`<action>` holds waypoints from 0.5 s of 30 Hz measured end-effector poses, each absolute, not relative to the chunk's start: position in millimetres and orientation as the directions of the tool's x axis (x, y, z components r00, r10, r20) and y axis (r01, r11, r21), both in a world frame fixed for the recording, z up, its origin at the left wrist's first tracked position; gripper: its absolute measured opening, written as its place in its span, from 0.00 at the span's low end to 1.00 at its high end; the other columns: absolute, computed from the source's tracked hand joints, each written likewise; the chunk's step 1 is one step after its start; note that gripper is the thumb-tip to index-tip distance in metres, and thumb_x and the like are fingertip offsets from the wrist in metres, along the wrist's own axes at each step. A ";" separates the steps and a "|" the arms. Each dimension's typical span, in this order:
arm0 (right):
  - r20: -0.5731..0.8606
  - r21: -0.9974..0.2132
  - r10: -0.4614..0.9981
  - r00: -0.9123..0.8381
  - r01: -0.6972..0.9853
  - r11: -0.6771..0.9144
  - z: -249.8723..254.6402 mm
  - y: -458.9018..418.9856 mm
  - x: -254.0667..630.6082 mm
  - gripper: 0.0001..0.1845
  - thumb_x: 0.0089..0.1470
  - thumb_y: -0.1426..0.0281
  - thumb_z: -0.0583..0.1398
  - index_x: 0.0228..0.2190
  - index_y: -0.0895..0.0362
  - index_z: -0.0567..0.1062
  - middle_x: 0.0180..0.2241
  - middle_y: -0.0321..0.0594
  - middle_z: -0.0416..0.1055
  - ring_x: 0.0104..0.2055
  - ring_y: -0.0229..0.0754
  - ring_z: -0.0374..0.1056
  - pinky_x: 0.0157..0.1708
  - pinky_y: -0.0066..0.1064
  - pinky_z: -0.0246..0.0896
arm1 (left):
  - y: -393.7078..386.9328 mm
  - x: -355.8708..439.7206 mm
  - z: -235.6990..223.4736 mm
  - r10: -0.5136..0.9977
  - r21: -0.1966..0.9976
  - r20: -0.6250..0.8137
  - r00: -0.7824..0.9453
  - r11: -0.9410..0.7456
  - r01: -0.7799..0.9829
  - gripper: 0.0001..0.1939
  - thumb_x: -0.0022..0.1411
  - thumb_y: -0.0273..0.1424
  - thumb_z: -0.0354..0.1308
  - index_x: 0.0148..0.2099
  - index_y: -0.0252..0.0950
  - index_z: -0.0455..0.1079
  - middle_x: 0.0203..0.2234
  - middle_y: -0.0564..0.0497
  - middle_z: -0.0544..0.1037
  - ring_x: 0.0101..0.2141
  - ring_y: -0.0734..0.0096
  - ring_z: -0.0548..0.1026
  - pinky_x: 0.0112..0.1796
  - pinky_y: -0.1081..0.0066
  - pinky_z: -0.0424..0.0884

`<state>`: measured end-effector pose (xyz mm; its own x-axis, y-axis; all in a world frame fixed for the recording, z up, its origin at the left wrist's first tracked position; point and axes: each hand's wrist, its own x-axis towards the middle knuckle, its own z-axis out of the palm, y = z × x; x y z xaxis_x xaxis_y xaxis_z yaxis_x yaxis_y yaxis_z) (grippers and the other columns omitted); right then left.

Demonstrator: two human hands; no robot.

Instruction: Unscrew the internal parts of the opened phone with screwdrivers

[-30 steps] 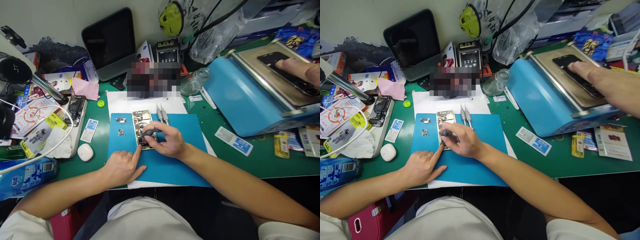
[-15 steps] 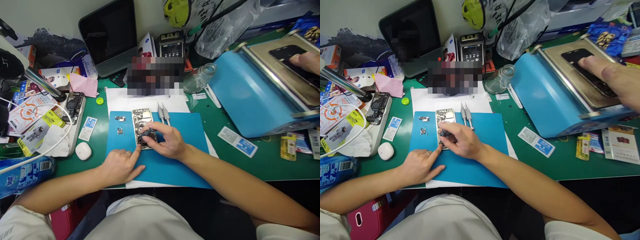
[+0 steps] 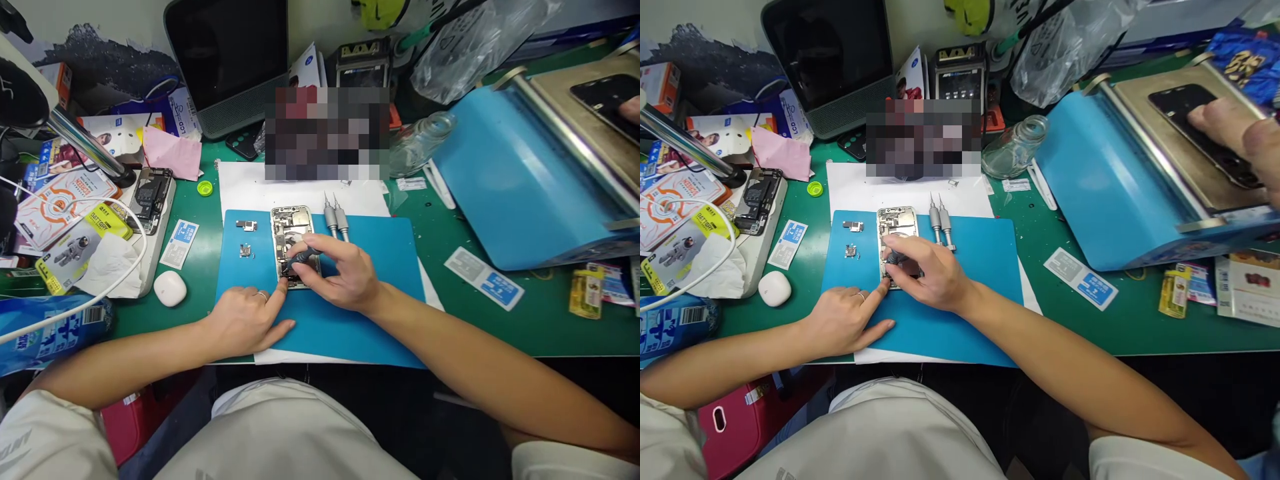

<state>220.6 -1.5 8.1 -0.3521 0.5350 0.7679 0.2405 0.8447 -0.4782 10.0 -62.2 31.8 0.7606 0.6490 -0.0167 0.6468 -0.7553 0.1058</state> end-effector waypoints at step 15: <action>0.791 -0.363 0.442 -0.424 0.257 0.896 8.2 -1.2 218.9 0.39 0.58 0.78 0.64 0.65 0.52 0.56 0.35 0.39 0.78 0.33 0.42 0.77 0.30 0.34 0.78 | -62.2 10.5 31.9 0.650 0.111 -0.045 0.759 -0.751 0.651 0.30 0.73 0.47 0.48 0.60 0.24 0.64 0.24 0.47 0.77 0.26 0.60 0.78 0.25 0.67 0.70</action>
